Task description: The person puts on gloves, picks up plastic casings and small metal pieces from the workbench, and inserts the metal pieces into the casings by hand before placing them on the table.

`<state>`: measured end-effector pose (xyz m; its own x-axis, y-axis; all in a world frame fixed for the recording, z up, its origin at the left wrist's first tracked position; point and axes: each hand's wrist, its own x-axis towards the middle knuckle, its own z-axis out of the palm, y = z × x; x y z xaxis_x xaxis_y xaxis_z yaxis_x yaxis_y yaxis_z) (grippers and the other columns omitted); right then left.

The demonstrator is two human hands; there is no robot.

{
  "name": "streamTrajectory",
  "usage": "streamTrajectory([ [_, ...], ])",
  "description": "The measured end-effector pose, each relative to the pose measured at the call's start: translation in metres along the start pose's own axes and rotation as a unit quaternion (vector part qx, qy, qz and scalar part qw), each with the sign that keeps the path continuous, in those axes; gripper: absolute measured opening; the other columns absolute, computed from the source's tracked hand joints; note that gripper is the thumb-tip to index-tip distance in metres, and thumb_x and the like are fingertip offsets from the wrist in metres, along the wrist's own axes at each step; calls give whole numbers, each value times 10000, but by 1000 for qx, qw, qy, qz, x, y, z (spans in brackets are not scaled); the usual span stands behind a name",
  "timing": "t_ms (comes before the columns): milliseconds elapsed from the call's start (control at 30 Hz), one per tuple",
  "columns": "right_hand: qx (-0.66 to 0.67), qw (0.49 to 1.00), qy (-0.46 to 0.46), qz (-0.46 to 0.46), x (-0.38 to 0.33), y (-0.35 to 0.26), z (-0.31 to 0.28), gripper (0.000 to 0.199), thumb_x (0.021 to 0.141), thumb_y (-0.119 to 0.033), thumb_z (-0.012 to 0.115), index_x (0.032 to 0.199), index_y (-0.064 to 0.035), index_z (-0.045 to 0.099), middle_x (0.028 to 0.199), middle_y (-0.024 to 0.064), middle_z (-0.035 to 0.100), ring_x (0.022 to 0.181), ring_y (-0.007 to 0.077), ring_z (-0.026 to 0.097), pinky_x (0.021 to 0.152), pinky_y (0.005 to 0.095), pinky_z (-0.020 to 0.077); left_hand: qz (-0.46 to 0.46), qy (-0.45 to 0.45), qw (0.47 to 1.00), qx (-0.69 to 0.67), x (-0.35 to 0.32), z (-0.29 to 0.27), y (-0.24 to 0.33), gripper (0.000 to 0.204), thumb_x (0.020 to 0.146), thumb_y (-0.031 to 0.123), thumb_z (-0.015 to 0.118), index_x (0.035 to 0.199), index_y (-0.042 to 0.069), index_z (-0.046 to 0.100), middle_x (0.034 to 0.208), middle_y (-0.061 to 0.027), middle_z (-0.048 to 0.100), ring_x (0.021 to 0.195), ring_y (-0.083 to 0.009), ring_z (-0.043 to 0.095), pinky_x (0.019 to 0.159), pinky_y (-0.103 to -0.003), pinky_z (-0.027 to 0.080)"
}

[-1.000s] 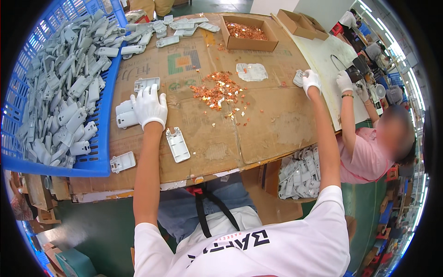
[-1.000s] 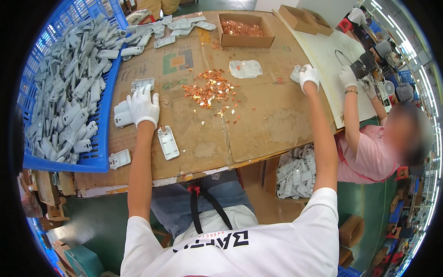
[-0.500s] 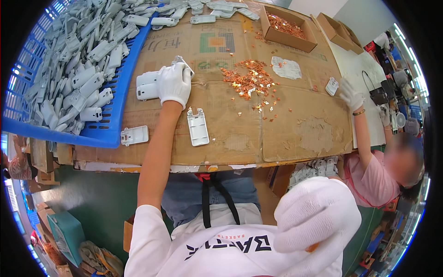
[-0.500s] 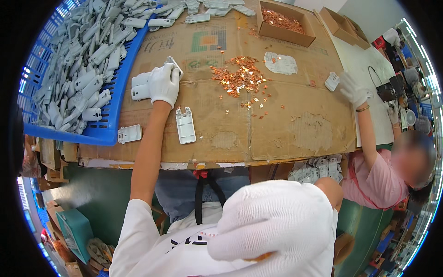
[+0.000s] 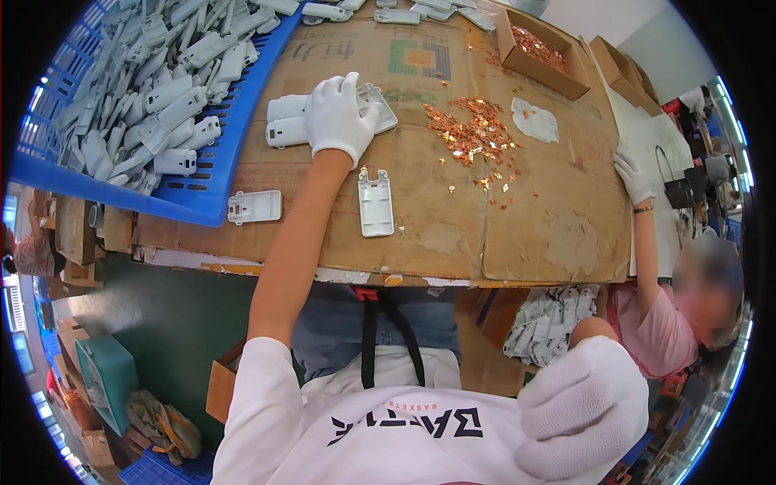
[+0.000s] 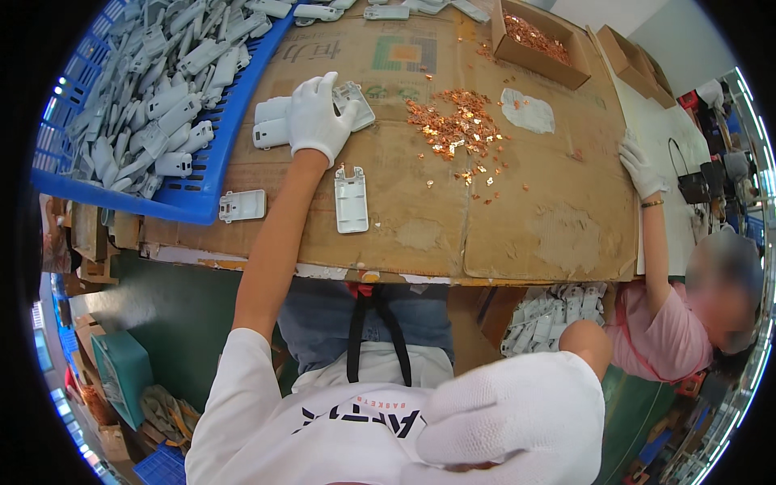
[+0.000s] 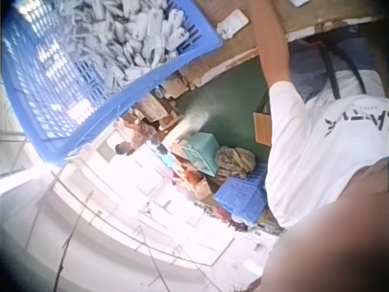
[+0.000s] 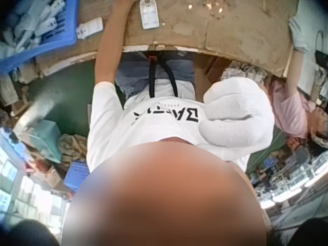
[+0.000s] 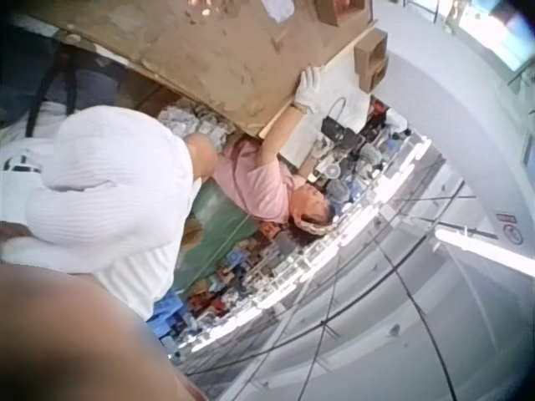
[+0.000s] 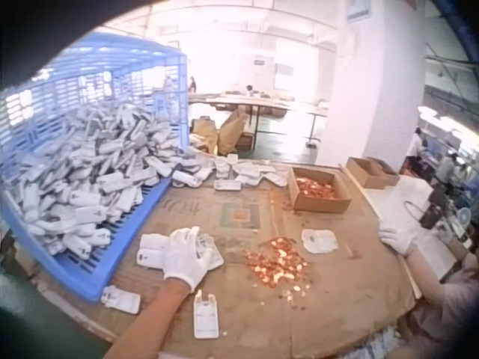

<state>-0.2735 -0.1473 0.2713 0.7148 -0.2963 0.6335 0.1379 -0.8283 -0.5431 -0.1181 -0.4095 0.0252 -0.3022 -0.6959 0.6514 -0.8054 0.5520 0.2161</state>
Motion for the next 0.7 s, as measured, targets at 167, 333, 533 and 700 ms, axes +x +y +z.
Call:
streamTrajectory([
  [167,112,989,92,18,-11,8,-3,152,770,-87,688,902,-34,741,937,108,613,774,259,568,656,392,483,-24,-111,992,60,7,-11,7,575,755,305,688,1270,97,537,1019,-86,638,1054,-276,566,943,-400,415],
  [333,59,997,40,28,0,1,-9,162,803,-135,674,903,-22,734,938,106,616,808,245,580,674,387,483,2,-93,995,37,6,-8,-2,488,758,191,635,1237,131,555,1008,-99,655,987,-269,600,925,-408,432],
  [533,-37,941,228,248,-69,13,37,184,796,-115,646,949,-50,724,896,103,631,774,247,596,688,386,502,-23,-68,993,-93,-1,-12,-8,506,768,100,622,1262,168,537,1115,-118,609,1005,-311,589,877,-430,479],
  [700,-408,766,202,454,-120,119,2,237,804,-24,602,1010,-114,676,885,103,615,796,293,612,702,369,496,1,-12,967,-255,-1,-11,0,566,762,-17,565,1296,164,508,1224,-136,515,1097,-331,558,911,-407,488],
])
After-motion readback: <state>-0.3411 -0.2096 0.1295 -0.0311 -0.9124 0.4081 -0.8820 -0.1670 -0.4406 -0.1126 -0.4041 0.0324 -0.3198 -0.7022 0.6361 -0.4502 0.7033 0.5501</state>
